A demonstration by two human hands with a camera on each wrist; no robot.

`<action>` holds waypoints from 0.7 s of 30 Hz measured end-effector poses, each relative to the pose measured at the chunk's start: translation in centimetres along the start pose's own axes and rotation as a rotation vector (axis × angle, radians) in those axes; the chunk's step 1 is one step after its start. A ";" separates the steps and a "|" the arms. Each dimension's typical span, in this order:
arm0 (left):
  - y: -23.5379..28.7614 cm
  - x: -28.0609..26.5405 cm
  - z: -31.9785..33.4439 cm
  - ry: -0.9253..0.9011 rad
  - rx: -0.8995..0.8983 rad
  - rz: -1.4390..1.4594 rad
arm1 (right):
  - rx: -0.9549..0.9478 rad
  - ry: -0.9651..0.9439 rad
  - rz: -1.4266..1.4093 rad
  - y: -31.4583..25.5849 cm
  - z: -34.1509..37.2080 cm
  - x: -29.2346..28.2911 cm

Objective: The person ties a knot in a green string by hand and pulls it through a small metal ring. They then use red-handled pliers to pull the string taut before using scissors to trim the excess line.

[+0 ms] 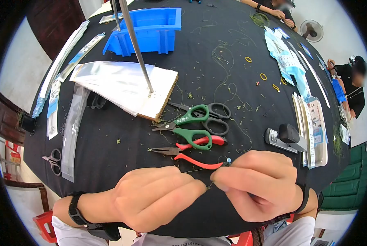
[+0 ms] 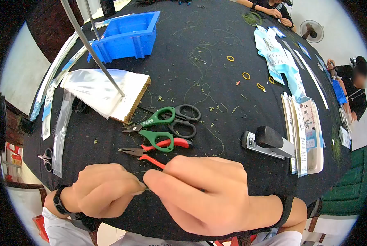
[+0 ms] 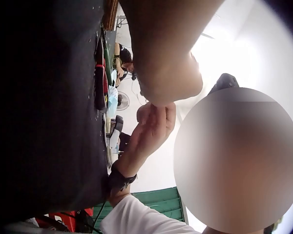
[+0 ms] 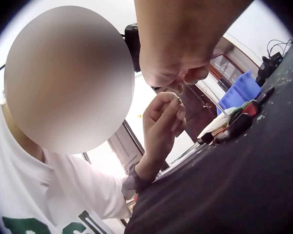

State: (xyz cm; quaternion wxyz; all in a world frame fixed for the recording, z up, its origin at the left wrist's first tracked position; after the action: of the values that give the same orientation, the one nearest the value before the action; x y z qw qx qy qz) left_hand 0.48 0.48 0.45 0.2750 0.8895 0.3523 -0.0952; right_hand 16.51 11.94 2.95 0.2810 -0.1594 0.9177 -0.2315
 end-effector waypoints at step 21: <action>0.5 -0.4 -0.4 0.060 -0.312 0.098 | 0.421 -0.158 -0.359 0.8 1.3 1.4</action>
State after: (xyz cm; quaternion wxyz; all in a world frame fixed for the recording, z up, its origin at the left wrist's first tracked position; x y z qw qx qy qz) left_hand 0.51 0.17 1.19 0.4035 0.8545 0.3270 0.0009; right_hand 16.06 11.60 0.98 0.3331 -0.2752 0.7817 -0.4497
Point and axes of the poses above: each hand's wrist, its own z-axis away from the middle knuckle, its own x-axis out of the palm, y = z × x, the point moved 1 cm from there along -z, towards the middle knuckle, and after that the axes turned 14 degrees about y, right-handed, at the moved point
